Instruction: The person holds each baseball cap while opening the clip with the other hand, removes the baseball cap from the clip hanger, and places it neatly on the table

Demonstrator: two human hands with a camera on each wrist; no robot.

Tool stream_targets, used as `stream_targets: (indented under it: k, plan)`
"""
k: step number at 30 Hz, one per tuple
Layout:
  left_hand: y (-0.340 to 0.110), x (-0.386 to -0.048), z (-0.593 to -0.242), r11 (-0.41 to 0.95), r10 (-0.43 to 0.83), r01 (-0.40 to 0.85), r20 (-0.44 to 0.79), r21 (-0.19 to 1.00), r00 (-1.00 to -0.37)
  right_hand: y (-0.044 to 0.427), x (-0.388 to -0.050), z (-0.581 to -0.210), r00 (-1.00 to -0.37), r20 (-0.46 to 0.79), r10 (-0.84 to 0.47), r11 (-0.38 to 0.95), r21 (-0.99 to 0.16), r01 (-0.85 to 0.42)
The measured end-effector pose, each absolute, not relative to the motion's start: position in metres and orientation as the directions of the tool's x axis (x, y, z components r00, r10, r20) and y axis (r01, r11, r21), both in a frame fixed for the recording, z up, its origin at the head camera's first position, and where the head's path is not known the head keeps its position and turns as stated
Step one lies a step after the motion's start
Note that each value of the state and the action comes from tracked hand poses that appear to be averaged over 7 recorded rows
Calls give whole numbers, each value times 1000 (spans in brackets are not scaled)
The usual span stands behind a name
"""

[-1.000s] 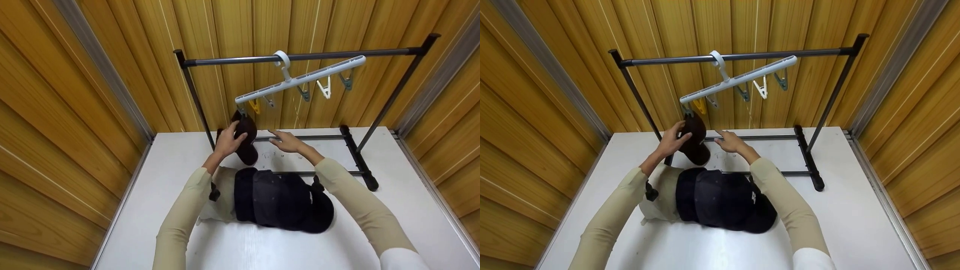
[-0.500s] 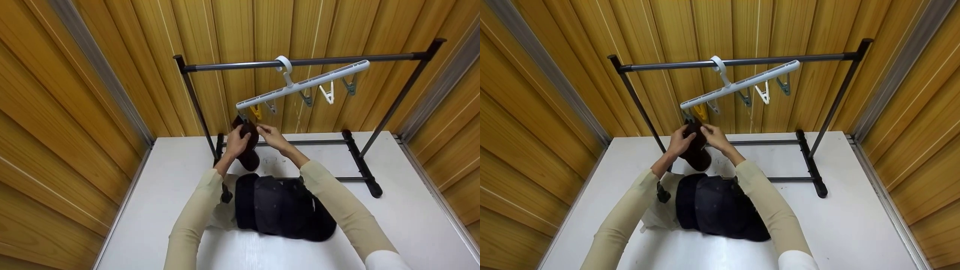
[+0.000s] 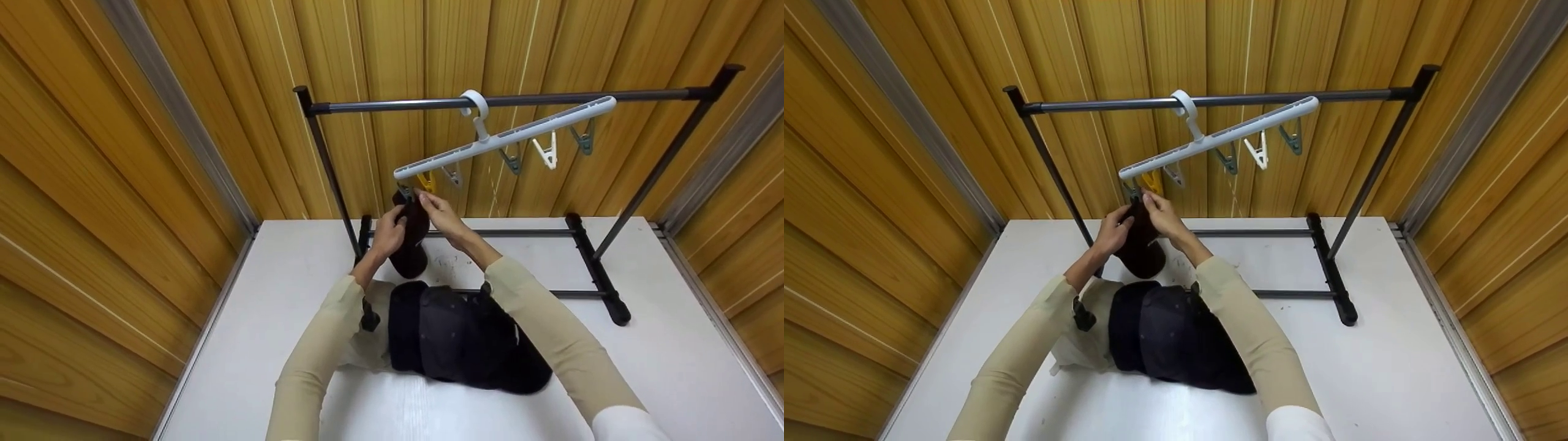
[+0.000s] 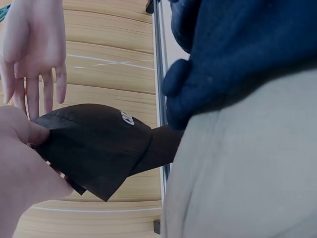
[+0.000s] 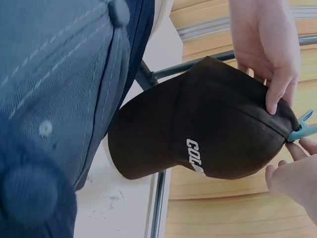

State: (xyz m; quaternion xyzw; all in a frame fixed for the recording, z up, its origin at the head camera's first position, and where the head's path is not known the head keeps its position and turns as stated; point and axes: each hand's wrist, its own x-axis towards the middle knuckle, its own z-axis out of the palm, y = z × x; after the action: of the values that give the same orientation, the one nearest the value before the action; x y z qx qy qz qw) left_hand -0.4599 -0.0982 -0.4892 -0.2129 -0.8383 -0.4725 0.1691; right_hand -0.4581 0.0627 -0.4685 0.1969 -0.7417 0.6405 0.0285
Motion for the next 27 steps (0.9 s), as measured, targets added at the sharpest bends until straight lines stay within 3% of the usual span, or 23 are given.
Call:
stream_targets:
  k: [9, 16, 27]
  plan:
    - [-101, -458, -487, 454, 238, 531, 477, 715, -846, 44, -469, -457, -949, 252, -187, 90, -958, -272]
    - [-99, -456, -489, 472, 235, 523, 470, 710, -851, 33, -475, -450, -945, 292, -146, -106, -955, -278]
    - [-89, -451, -486, 476, 215, 504, 461, 721, -861, 41, -479, -446, -965, 244, -93, -69, -969, -239]
